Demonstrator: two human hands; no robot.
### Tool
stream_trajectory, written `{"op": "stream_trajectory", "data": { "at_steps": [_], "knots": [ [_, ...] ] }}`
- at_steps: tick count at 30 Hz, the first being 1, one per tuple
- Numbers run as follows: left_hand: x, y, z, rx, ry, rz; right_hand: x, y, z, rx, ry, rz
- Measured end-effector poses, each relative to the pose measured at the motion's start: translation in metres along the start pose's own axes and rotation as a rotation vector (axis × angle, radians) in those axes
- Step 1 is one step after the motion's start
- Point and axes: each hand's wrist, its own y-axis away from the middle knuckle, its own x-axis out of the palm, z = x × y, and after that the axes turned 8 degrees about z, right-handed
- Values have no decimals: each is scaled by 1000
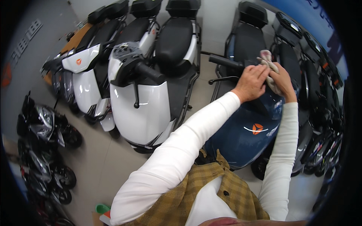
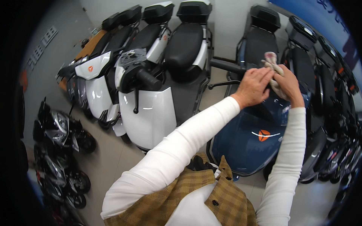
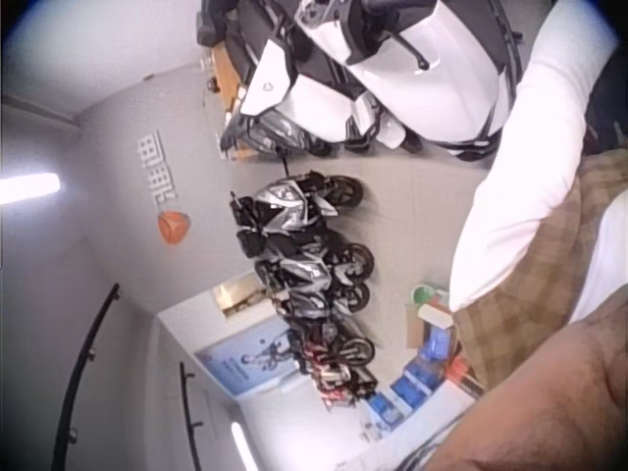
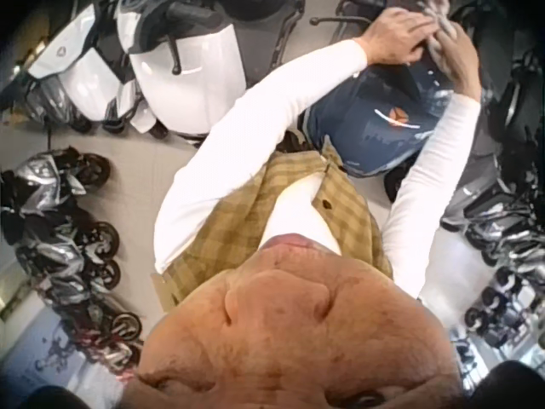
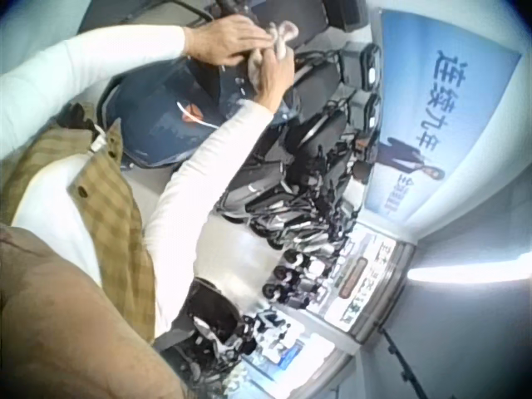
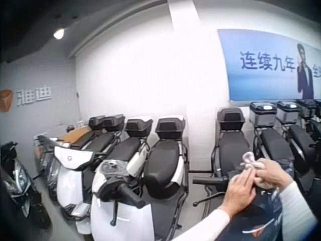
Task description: The person wipes the front fairings and handlebars of two scooters using a cloth. They first clean a blue scooter, then move to a white scooter, wiping the body panels and handlebars in a showroom setting.
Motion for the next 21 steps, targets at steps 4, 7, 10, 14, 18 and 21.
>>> {"op": "stream_trajectory", "data": {
  "at_steps": [4, 7, 10, 14, 18, 21],
  "knots": [
    [-1, 0, -1, -6, -7, -1, 0, -4, -16, -4, -85, 39],
    [-8, -1, 2, 5, 38, 44, 0, -12, -20, 29, 5, 41],
    [-21, 3, 10, -37, -17, 102, 3, -14, -18, 95, 128, -18],
    [-46, 22, 25, -284, -172, 226, 5, -11, -11, 126, 246, -77],
    [-67, 42, 31, -493, -144, 403, 7, -5, 0, 99, 162, -119],
    [-74, 52, 30, -468, -193, 451, 20, -1, 14, -122, -164, -142]
  ]
}}
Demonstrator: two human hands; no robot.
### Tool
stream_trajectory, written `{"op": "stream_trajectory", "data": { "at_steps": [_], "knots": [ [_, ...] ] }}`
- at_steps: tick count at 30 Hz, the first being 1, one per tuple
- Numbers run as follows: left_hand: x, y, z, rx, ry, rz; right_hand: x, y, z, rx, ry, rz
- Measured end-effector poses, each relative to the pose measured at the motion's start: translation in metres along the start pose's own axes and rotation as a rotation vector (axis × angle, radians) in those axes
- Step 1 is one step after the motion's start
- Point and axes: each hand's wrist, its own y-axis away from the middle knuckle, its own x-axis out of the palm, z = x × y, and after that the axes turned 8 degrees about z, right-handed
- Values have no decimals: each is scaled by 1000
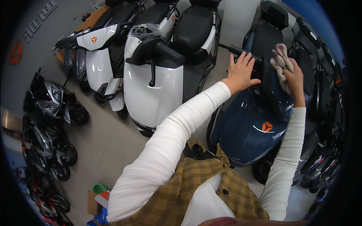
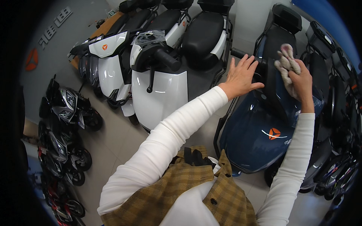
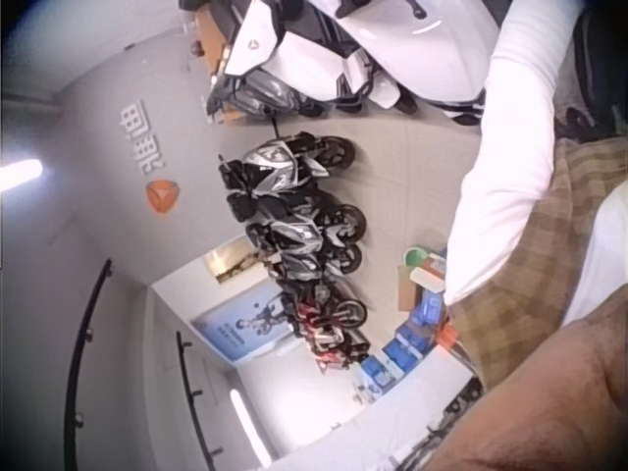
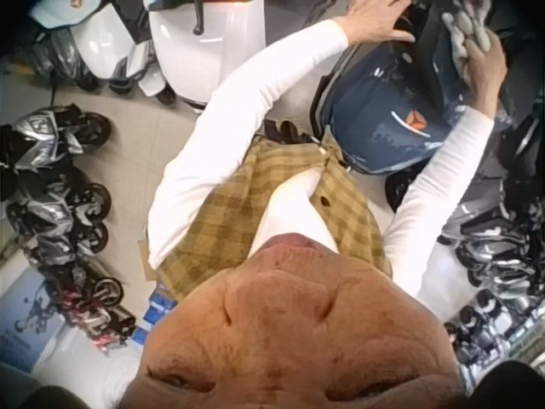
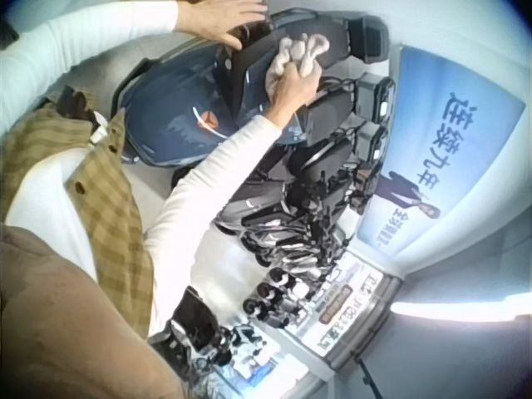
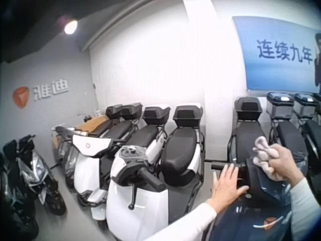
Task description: The person wipes the front fairings and handlebars of two scooters using a cloth. They first clean a blue scooter, then move to a white scooter, wiping the body panels and handlebars in a showroom setting.
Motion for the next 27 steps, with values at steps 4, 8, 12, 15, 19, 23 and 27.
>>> {"op": "stream_trajectory", "data": {
  "at_steps": [4, 8, 12, 15, 19, 23, 27],
  "knots": [
    [0, 2, -2, -10, 5, -7, 29, -1, 14, -131, 190, 25],
    [-2, 3, -1, -16, 36, 44, 33, -1, 18, -50, 310, -3],
    [-4, 4, 1, -16, 74, 40, 18, 9, 9, 7, 457, -94],
    [-2, 4, 2, -4, 55, 18, -3, 24, -14, 98, 564, -201],
    [2, 5, 2, 7, 19, 1, -38, 51, -69, 181, 699, -363],
    [3, 5, 2, 5, -18, -5, -66, 86, -101, 402, 651, -379],
    [2, 4, 1, -2, -38, -3, -55, 101, -84, 167, 228, -445]
  ]
}}
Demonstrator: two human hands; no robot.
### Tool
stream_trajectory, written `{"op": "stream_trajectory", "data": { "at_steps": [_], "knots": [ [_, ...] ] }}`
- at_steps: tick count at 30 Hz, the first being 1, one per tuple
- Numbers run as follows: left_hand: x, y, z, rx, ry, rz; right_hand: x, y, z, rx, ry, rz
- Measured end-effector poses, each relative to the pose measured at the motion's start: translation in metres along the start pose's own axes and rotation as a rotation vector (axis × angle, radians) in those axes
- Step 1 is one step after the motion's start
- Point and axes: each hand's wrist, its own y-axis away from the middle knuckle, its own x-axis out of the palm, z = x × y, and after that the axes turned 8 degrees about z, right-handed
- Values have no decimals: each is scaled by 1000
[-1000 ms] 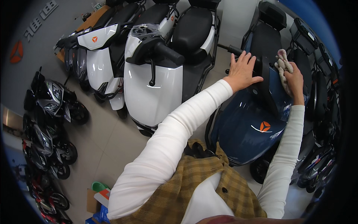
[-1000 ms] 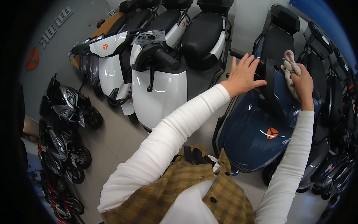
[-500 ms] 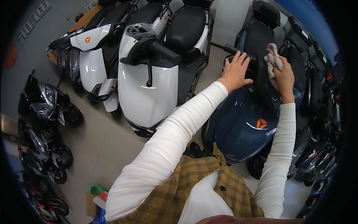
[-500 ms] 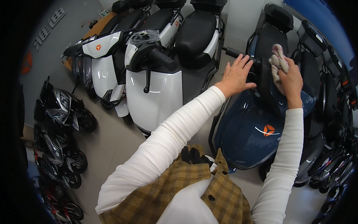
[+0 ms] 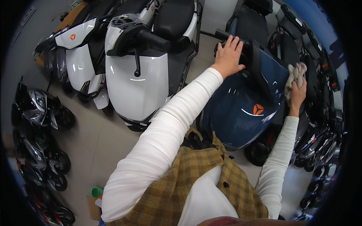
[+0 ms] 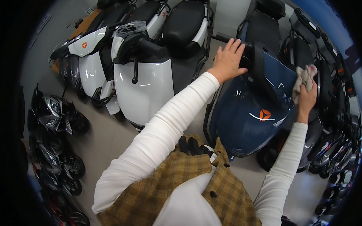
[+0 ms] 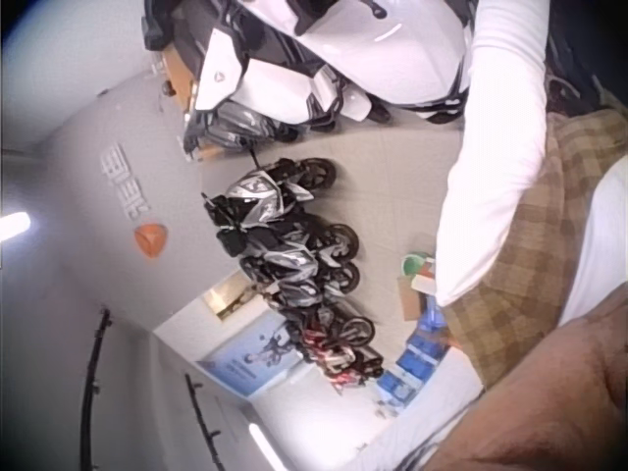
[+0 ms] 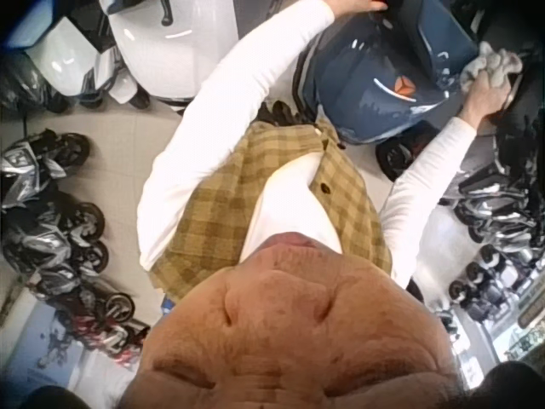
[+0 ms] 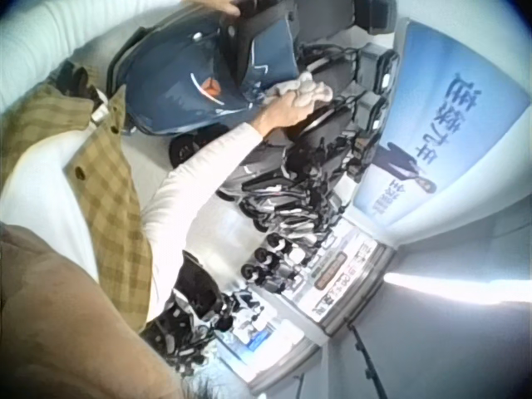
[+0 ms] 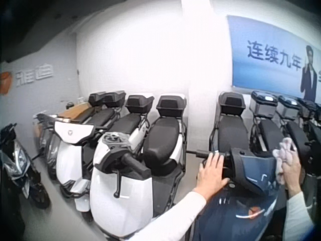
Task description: The person wipes the front fairings and handlebars of two scooters using a cloth. They first clean a blue scooter, then move to a white scooter, wiping the body panels and handlebars in a showroom setting.
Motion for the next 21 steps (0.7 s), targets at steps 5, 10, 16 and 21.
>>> {"op": "stream_trajectory", "data": {
  "at_steps": [5, 10, 16, 21],
  "knots": [
    [-2, 0, -1, -2, 18, 2, 58, 37, 80, -371, 178, -44],
    [-4, 0, 2, 16, 22, 10, 90, 55, 133, -474, 303, 6],
    [-5, 1, 1, 41, -16, -3, 75, 73, 121, -590, 248, 86],
    [-4, 2, -4, 12, -116, 5, 64, 81, 111, -655, 210, 109]
  ]
}}
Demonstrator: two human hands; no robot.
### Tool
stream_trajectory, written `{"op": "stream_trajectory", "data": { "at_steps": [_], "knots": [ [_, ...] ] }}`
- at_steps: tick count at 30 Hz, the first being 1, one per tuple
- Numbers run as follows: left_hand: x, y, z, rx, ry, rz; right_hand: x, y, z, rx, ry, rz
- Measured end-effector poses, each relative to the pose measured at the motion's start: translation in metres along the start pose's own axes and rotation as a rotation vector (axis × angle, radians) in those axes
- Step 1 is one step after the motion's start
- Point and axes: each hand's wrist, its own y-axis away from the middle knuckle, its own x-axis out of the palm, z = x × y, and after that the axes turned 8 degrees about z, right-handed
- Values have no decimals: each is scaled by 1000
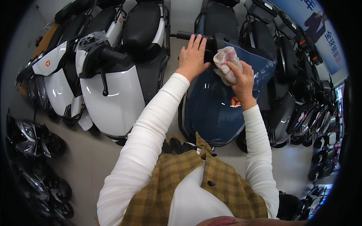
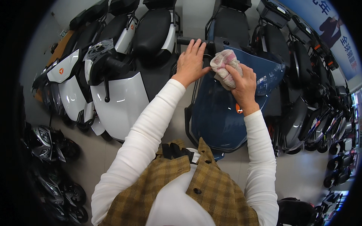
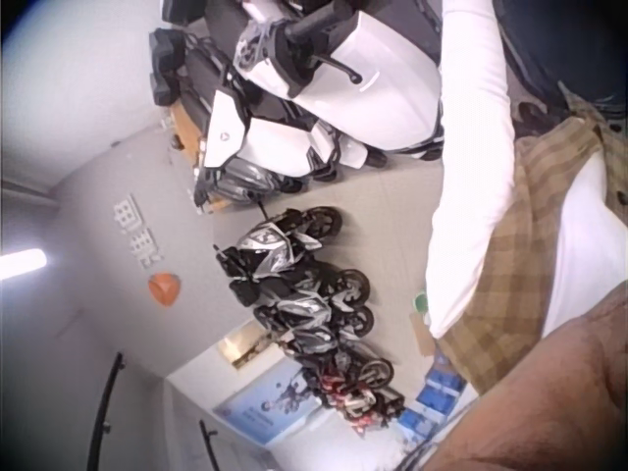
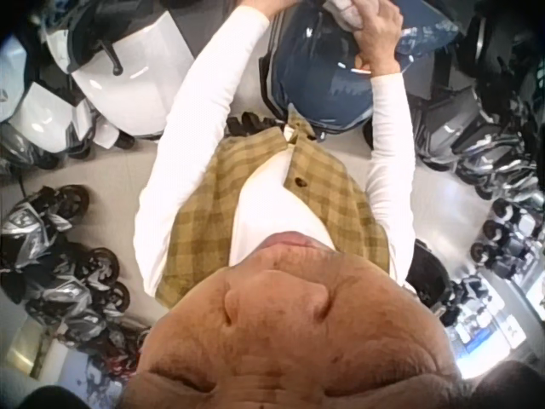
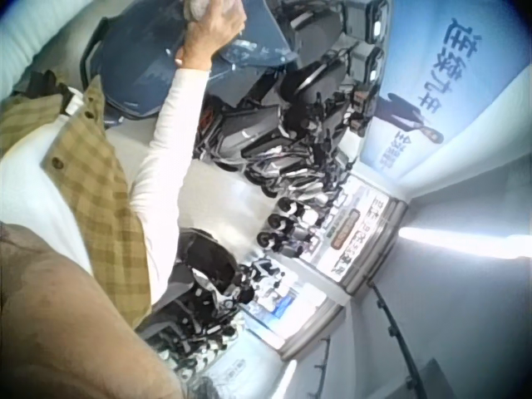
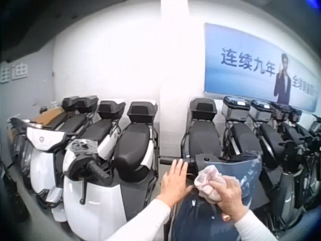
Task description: The person wipes the front fairings and handlebars of two scooters using a cloth. They first clean a blue scooter, then move to a white scooter, wiping the body panels and handlebars in a showroom setting.
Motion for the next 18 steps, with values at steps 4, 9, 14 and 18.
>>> {"op": "stream_trajectory", "data": {
  "at_steps": [4, 9, 14, 18],
  "knots": [
    [2, 0, -1, -17, -18, 14, 3, -27, 1, 79, 7, 2],
    [3, -3, 1, -18, -25, 58, 22, -83, 11, 139, 88, -4],
    [2, -1, 1, -5, -57, 59, 26, -134, 3, 241, 83, 280],
    [2, 0, 0, -2, -69, 56, 23, -170, -8, 344, 15, 558]
  ]
}}
